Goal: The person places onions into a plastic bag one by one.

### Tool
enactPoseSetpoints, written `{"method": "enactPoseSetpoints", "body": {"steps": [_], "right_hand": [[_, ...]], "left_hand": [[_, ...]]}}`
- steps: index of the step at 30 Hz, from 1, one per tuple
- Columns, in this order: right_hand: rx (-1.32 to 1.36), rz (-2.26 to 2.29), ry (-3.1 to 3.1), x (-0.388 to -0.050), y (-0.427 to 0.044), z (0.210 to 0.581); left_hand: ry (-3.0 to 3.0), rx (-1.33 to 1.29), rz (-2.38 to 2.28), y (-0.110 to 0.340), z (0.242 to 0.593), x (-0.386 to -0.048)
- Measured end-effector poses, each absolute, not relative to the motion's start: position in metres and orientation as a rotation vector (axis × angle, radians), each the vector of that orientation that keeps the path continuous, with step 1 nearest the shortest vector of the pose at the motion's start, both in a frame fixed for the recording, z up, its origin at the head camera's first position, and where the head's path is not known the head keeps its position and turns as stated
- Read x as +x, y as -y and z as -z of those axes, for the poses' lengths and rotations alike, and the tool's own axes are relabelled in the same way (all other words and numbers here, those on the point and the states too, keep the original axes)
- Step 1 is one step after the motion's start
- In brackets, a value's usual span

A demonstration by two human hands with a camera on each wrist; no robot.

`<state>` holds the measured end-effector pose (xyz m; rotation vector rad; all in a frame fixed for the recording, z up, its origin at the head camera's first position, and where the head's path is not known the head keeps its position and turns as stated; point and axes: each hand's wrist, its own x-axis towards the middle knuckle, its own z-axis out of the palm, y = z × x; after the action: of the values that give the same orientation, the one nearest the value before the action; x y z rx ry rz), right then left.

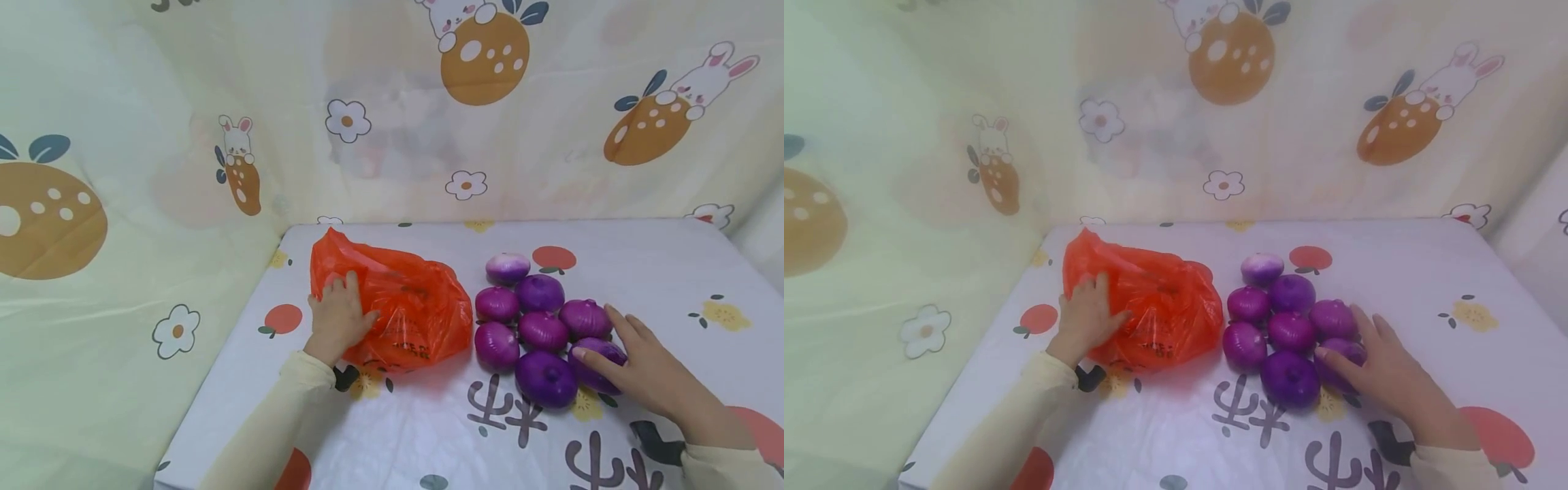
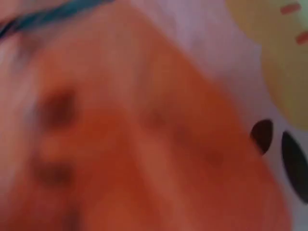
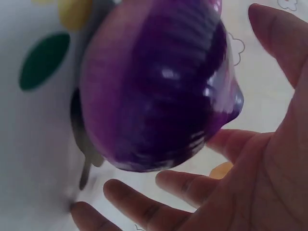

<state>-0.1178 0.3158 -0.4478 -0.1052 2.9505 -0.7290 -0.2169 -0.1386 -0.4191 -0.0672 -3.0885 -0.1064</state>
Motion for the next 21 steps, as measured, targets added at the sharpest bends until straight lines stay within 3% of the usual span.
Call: {"method": "enactPoseSetpoints", "body": {"steps": [9,21], "right_hand": [[-0.094,0.753,-2.981,-0.105,-0.31,0.451],[-0.06,0.695,-2.955,-0.101,-0.308,0.456]], "left_hand": [[3.057,0.123,0.182,0.139,0.43,-0.224],[3.081,0.068,0.22,0.149,0.448,-0.23]]}}
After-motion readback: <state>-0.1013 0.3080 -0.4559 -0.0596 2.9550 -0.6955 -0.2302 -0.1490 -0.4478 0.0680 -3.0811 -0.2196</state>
